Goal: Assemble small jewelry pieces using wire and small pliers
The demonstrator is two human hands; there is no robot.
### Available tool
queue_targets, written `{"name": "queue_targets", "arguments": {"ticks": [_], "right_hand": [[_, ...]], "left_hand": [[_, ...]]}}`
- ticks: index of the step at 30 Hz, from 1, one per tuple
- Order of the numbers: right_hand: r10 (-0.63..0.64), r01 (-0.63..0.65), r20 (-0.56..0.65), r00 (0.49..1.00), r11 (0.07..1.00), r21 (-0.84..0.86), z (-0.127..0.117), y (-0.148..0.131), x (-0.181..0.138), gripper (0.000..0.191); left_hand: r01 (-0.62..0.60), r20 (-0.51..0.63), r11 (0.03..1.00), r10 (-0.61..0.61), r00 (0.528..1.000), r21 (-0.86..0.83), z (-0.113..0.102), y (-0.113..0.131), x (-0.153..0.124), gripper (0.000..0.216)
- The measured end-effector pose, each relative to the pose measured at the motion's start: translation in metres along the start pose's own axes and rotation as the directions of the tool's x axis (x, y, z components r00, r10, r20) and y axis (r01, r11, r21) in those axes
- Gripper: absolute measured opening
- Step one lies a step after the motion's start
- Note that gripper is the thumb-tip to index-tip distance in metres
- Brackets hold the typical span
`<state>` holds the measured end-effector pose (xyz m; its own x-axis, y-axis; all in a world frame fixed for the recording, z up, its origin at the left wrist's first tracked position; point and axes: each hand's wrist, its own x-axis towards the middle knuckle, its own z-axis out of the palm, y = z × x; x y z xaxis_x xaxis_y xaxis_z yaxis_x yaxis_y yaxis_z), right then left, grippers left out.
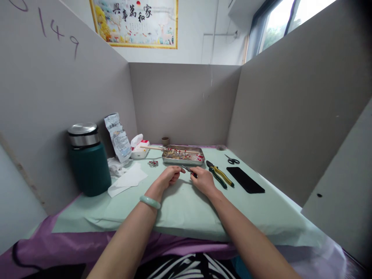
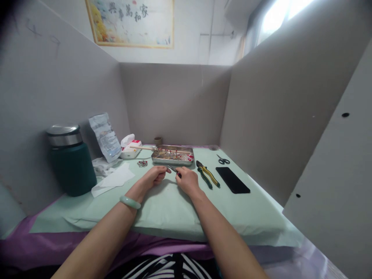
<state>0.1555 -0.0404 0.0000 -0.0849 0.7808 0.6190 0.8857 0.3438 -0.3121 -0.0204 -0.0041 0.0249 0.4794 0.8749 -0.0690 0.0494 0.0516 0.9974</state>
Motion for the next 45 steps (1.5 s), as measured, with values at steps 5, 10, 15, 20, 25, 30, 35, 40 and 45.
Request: {"name": "queue_targets", "arguments": {"ticks": [5, 10, 15, 20, 25, 30, 35, 40, 45], "right_hand": [[-0.005, 0.005, -0.008, 1.000, 1.000, -0.003, -0.0016, 0.0001, -0.0001, 0.029], [-0.015, 0.016, 0.025, 1.000, 1.000, -0.012, -0.0025, -0.0011, -0.0009, 0.028], [-0.001, 0.000, 0.035, 0.999, 1.000, 0.006, -0.0008, 0.0008, 0.0001, 0.030], [0.015, -0.016, 0.039, 0.999, 0.999, 0.029, 0.0003, 0.0015, 0.0011, 0.030], [0.040, -0.045, 0.055, 0.998, 0.995, 0.085, -0.0006, 0.0009, 0.0028, 0.031], [0.068, -0.086, 0.094, 0.993, 0.977, 0.194, -0.0011, 0.0021, 0.0052, 0.034], [0.088, -0.118, 0.142, 0.986, 0.969, 0.218, -0.0017, 0.0030, 0.0048, 0.032], [0.093, -0.133, 0.162, 0.982, 0.957, 0.258, -0.0032, 0.0028, 0.0059, 0.031], [0.075, -0.104, 0.127, 0.989, 0.965, 0.243, -0.0033, 0.0020, 0.0062, 0.032]], "left_hand": [[0.004, -0.018, 1.000, -0.004, 1.000, 0.004, -0.0016, -0.0006, 0.0007, 0.018], [0.004, -0.006, 1.000, -0.004, 1.000, 0.006, -0.0025, -0.0013, 0.0014, 0.019], [-0.016, -0.010, 1.000, 0.016, 1.000, 0.012, -0.0021, -0.0013, 0.0011, 0.020], [-0.010, 0.008, 1.000, 0.010, 1.000, -0.016, -0.0034, -0.0014, 0.0022, 0.019], [-0.097, -0.005, 0.992, 0.098, 0.995, 0.078, -0.0019, -0.0014, 0.0010, 0.023], [-0.185, -0.009, 0.957, 0.192, 0.981, 0.224, -0.0002, -0.0015, 0.0000, 0.026], [-0.197, -0.053, 0.854, 0.253, 0.966, 0.481, -0.0045, -0.0027, 0.0045, 0.027], [-0.258, -0.037, 0.804, 0.327, 0.944, 0.536, -0.0058, -0.0040, 0.0073, 0.027], [-0.249, -0.051, 0.838, 0.312, 0.949, 0.486, -0.0043, -0.0051, 0.0072, 0.029]]}}
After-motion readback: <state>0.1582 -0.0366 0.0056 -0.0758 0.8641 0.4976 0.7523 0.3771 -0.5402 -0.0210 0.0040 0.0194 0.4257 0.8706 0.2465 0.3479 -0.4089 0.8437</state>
